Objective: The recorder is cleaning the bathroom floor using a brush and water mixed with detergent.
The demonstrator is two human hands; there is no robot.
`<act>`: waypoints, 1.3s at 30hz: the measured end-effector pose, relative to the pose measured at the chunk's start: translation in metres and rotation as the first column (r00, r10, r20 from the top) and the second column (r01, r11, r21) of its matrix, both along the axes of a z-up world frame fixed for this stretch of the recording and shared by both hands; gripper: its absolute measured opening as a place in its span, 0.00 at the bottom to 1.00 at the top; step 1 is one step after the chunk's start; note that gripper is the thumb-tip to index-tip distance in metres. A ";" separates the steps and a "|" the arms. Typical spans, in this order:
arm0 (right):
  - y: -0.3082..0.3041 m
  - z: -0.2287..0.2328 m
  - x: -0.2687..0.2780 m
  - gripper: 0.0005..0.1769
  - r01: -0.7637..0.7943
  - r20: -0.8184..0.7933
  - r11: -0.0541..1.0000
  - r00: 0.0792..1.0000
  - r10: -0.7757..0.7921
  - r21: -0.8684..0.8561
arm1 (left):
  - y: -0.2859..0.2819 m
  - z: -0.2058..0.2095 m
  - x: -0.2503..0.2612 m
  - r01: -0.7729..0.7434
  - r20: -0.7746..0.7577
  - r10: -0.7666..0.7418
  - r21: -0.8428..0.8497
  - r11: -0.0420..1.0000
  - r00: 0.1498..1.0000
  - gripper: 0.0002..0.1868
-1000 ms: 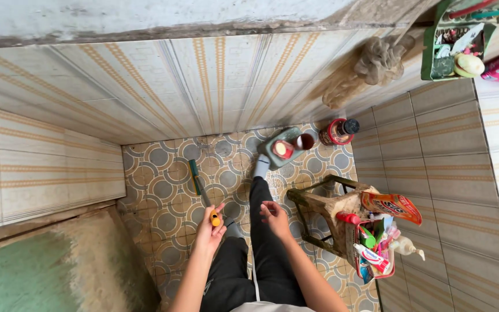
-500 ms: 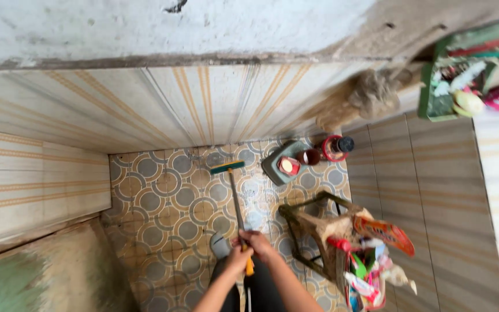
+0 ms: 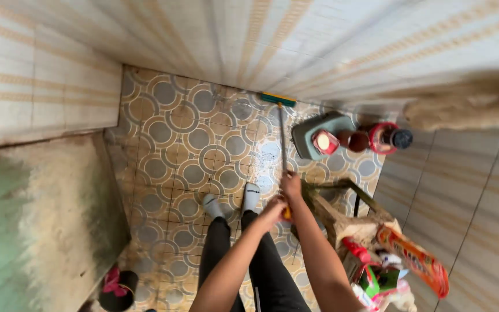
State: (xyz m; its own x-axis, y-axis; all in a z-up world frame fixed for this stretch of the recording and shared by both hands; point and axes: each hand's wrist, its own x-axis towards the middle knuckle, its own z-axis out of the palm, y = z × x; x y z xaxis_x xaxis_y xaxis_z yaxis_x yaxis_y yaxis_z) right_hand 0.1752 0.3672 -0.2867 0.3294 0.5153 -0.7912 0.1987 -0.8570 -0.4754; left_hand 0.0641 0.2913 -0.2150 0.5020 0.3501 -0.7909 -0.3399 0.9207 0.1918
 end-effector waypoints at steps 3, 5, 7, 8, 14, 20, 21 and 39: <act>-0.043 -0.080 0.061 0.22 -0.384 0.364 0.884 0.889 0.277 0.267 | -0.023 0.002 0.025 0.007 0.076 -0.004 -0.044 0.999 0.997 0.16; -0.013 -0.028 0.041 0.25 -0.328 0.304 0.935 0.912 0.276 0.135 | -0.020 -0.005 0.033 0.003 0.059 0.001 -0.067 0.998 0.998 0.18; 0.004 -0.011 0.031 0.29 -0.268 0.256 0.963 0.930 0.264 -0.019 | -0.005 -0.006 0.036 0.008 0.053 -0.002 -0.099 0.995 0.999 0.20; 0.012 -0.022 0.028 0.25 -0.222 0.257 0.975 0.942 0.214 0.001 | 0.013 -0.004 0.033 0.005 -0.100 -0.025 -0.198 0.980 0.995 0.29; -0.002 -0.188 -0.005 0.13 -0.689 0.646 0.721 0.585 0.490 0.078 | 0.045 -0.084 -0.037 0.095 -0.434 -0.183 -0.216 0.972 0.882 0.48; 0.003 -0.099 -0.237 0.08 -0.473 0.432 0.856 0.830 0.353 0.211 | 0.017 -0.063 -0.209 -0.194 -0.423 0.075 -0.245 0.950 0.903 0.40; 0.001 -0.099 -0.270 0.08 -0.509 0.412 0.826 0.825 0.387 0.244 | 0.009 -0.068 -0.236 -0.258 -0.445 0.128 -0.246 0.934 0.887 0.38; -0.028 0.037 -0.239 0.18 -0.072 0.109 0.997 0.992 0.069 0.030 | -0.055 -0.003 -0.184 0.106 -0.479 -0.104 -0.024 0.994 0.872 0.51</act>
